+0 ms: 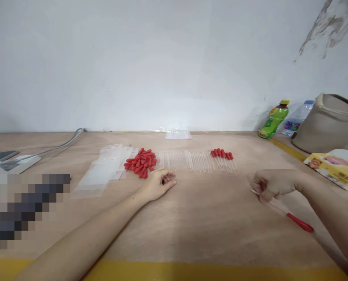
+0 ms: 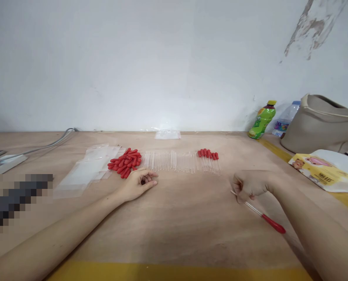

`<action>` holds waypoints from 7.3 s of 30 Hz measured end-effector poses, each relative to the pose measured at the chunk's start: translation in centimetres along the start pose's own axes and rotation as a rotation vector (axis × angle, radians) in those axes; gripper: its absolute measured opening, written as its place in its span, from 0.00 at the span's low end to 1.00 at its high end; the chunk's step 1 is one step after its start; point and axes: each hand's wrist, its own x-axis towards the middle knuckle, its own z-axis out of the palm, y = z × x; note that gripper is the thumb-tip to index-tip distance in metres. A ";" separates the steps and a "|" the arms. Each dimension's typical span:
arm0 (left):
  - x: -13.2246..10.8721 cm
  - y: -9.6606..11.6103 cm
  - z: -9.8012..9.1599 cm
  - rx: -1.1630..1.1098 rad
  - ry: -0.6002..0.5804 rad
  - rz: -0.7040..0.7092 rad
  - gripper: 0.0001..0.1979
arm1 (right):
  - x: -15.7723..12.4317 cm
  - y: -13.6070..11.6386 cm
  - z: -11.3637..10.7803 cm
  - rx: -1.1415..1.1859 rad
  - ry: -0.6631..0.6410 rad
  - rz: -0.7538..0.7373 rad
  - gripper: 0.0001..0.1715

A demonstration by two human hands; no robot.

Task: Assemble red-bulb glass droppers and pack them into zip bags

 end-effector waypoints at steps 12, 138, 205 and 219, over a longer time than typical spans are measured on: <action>-0.1 0.1 0.0 -0.009 0.001 -0.011 0.10 | 5.7 -2.0 -1.4 0.155 1.347 -0.392 0.12; 3.6 -3.4 -6.6 0.680 0.263 -0.161 0.13 | 10.3 -11.2 8.8 -0.254 0.979 -0.756 0.12; -0.3 0.7 0.5 -0.466 -0.026 -0.177 0.11 | 9.8 -11.6 8.2 -0.215 0.825 -0.825 0.14; -0.4 0.6 0.4 -0.410 -0.104 -0.138 0.12 | 8.3 -11.9 8.3 -0.414 0.839 -0.739 0.15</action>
